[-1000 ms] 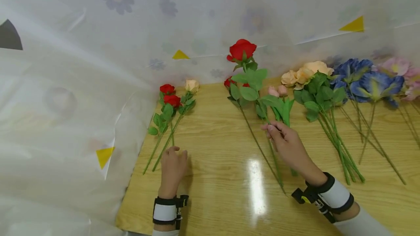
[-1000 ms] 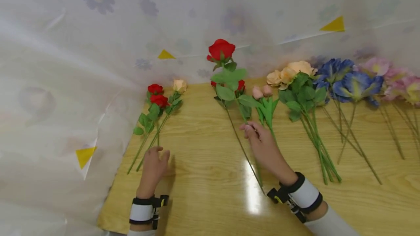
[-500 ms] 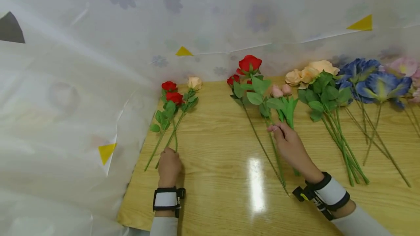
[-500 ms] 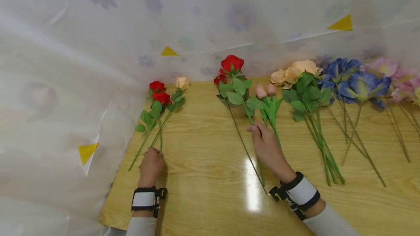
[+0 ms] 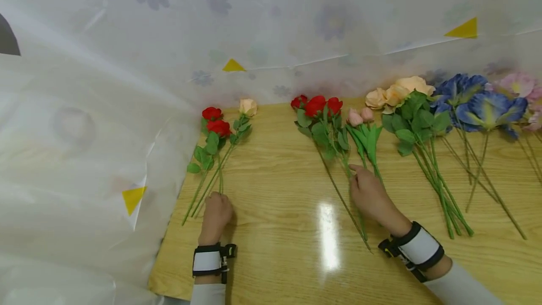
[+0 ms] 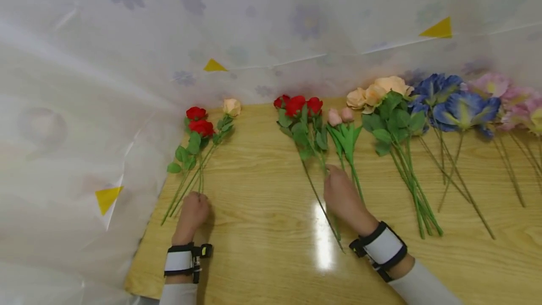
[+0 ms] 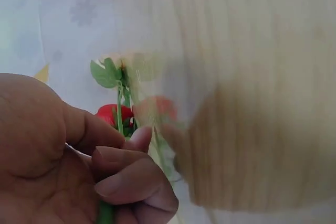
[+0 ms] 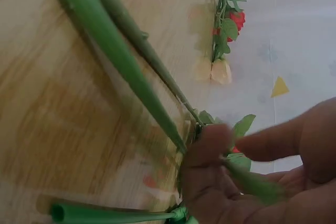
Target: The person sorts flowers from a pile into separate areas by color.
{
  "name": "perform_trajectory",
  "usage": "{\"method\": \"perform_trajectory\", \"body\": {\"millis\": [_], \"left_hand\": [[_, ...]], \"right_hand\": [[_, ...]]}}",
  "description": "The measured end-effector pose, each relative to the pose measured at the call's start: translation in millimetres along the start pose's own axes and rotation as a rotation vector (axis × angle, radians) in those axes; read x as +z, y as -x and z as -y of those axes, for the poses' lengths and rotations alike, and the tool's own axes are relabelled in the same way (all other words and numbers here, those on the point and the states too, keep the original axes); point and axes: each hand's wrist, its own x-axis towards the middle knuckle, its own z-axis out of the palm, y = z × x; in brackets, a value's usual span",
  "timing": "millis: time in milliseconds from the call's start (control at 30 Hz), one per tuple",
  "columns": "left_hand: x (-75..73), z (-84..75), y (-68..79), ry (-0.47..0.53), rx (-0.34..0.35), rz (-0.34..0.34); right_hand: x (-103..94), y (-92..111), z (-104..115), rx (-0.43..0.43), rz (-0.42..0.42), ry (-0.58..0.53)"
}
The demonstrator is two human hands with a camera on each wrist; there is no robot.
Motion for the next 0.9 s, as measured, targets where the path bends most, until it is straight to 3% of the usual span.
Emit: {"method": "perform_trajectory", "body": {"millis": [67, 133, 300, 367, 433, 567, 667, 800, 900], "left_hand": [[-0.5, -0.3, -1.2, 0.148, -0.178, -0.006], [-1.0, 0.0, -1.2, 0.132, -0.249, -0.058], [-6.5, 4.7, 2.6, -0.060, -0.283, -0.259], [-9.6, 8.1, 3.9, -0.083, -0.317, -0.280], [-12.5, 12.2, 4.7, -0.095, -0.347, -0.250], [-16.4, 20.6, 4.9, -0.115, -0.376, -0.123], [-18.0, 24.8, 3.8, -0.081, -0.313, -0.070], [-16.9, 25.5, 1.2, 0.034, -0.223, -0.032], [-16.2, 23.0, -0.4, 0.117, -0.241, -0.039]], "right_hand": [[1.8, 0.0, -0.2, -0.002, 0.011, 0.024], [3.2, 0.9, 0.2, -0.004, 0.014, 0.045], [5.8, 4.1, 3.4, -0.006, -0.006, 0.086], [6.4, 4.9, 4.5, -0.021, -0.024, 0.107], [7.0, 5.4, 5.1, -0.037, -0.039, 0.118], [7.4, 6.2, 6.0, -0.056, -0.050, 0.120], [7.5, 6.1, 7.2, -0.080, -0.068, 0.100], [7.0, 6.2, 9.4, -0.103, -0.101, 0.049], [6.1, 7.6, 11.7, -0.107, -0.116, 0.020]]}}
